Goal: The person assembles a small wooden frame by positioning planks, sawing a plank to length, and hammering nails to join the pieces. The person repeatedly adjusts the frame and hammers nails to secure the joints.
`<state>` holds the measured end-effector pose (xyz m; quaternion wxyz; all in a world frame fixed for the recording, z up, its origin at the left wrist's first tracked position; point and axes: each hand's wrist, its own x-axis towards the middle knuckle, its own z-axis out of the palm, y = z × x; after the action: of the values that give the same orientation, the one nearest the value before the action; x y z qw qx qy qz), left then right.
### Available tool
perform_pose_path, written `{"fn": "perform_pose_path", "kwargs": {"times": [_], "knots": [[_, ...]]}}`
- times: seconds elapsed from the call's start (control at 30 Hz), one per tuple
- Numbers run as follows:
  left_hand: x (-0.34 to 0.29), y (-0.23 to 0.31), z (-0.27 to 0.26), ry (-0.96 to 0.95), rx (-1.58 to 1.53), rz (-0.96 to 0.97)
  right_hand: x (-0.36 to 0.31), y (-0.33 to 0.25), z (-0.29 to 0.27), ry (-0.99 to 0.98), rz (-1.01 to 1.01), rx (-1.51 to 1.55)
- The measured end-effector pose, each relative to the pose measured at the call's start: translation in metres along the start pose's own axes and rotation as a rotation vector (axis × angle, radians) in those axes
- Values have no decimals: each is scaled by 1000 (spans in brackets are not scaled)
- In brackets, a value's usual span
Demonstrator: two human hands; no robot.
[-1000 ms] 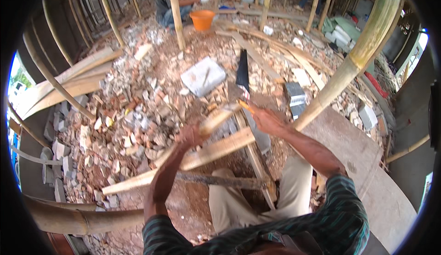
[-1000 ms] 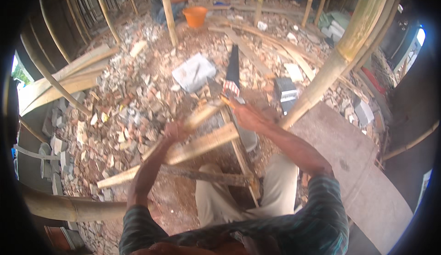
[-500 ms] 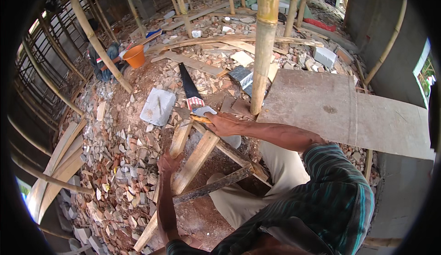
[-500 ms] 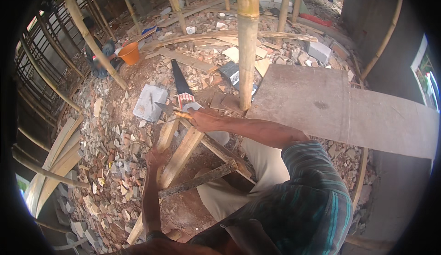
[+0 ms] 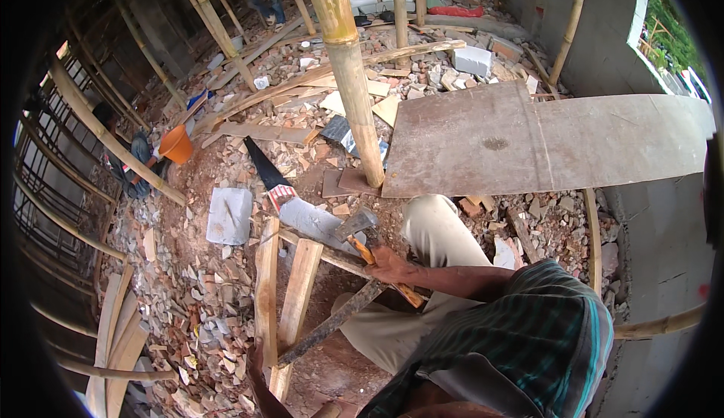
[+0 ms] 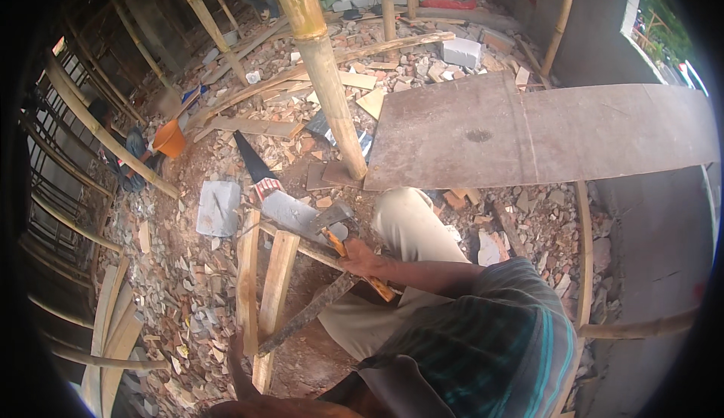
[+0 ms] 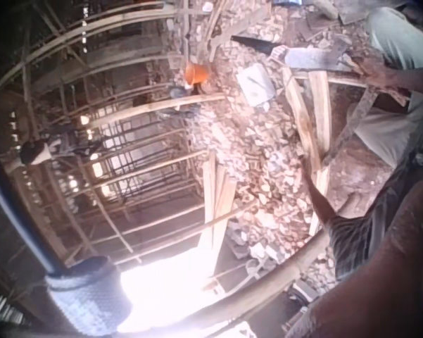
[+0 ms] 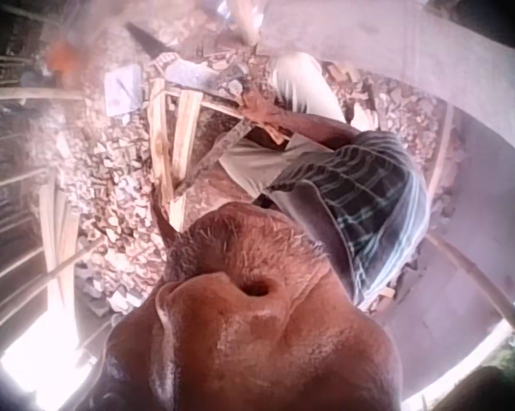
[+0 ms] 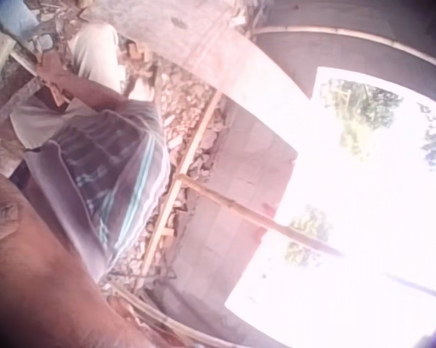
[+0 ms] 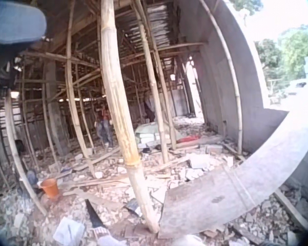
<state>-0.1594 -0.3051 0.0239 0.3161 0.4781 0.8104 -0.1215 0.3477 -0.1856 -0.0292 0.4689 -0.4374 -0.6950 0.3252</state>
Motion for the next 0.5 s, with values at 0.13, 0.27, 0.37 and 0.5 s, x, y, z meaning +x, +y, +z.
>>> {"fn": "perform_pose_path", "kwargs": {"times": [0.13,0.27,0.37,0.5], "knots": [[-11,-13,26,401,-304,34,4,-20,-9,-241,471,-168],[-9,-25,48,771,-577,-48,17,-51,-30,-460,516,-139],[-5,-35,64,902,-724,-108,24,-57,-37,-441,694,-85],[-4,-55,90,976,-904,-122,21,-41,-26,-463,755,-70]]}}
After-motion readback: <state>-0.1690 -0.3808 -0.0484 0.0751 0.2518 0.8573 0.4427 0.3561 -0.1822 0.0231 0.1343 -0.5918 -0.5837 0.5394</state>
